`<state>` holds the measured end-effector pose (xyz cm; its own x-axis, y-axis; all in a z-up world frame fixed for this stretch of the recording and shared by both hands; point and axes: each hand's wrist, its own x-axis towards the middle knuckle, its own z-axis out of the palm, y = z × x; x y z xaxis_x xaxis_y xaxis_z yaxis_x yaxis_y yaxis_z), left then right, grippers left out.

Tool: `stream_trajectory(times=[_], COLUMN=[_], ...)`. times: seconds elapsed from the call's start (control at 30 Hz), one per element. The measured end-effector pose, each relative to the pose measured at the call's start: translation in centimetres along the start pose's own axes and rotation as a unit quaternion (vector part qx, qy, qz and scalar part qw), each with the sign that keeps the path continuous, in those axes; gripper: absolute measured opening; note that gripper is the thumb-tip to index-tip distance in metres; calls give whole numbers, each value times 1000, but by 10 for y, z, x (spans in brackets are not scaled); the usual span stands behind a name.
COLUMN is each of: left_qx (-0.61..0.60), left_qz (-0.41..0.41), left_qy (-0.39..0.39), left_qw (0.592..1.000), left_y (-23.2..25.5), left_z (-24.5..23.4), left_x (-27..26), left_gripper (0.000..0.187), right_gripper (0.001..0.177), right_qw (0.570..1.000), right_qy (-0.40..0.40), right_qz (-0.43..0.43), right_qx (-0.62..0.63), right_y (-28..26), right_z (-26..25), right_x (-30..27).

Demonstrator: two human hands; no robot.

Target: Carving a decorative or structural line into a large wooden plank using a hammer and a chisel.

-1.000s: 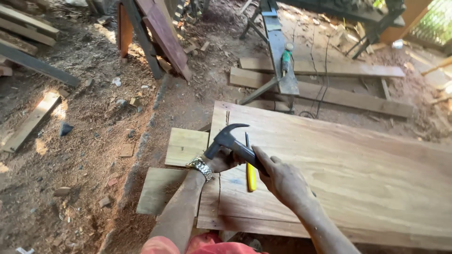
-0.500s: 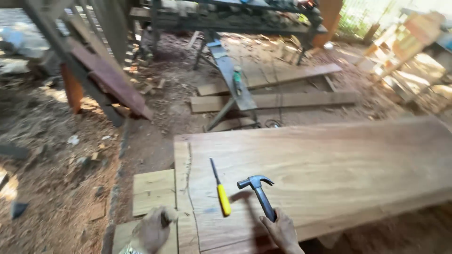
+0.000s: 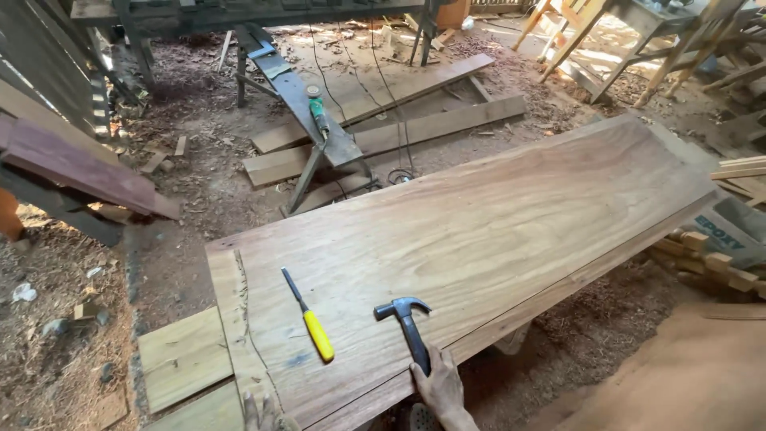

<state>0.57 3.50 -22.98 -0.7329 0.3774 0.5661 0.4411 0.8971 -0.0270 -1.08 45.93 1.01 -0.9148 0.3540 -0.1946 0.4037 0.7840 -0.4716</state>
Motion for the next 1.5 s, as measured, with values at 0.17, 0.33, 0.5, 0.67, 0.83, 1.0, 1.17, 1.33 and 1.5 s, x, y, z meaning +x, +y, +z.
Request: stream_trajectory(times=[0.17, 0.33, 0.5, 0.67, 0.83, 1.0, 1.17, 1.33, 1.5], left_qx=[61, 31, 6, -187, -193, -196, -241, -304, -372], left_qz=[-3, -86, -158, -343, -326, -337, -287, -346, -421], left_qy=[-13, -144, -240, -394, -465, -557, -568, -440, -170], left_qw=[998, 985, 958, 832, 800, 734, 733, 771, 810], left_y=[-4, -15, -14, 1, 38, 50, 51, 9, -17], left_z=[8, 14, 3, -41, -141, -241, -230, -241, -283], left_x=[4, 16, 36, 68, 101, 166, 106, 91, 138], left_gripper=[43, 59, 76, 120, 113, 106, 88, 44, 31], right_gripper=[61, 59, 57, 60, 56, 57, 61, 61, 61], right_qw=[999, 999, 998, 998, 993, 992, 995, 998, 999], right_qy=[-28, -34, -27, -36, 14, 23, 23, 3, -12], right_qz=[-5, -22, -56, -53, -111, -121, -95, -60, -46], right_qx=[23, 27, 14, 15, 38, 20, 26, 25, 15], right_y=[-1, -1, 10, 12, 37, 39, 22, 17, 15], right_z=[2, 2, 10, 10, 27, 36, 19, 17, 15], right_x=[1, 3, 8, 12, 28, 15, 12, 15, 15])
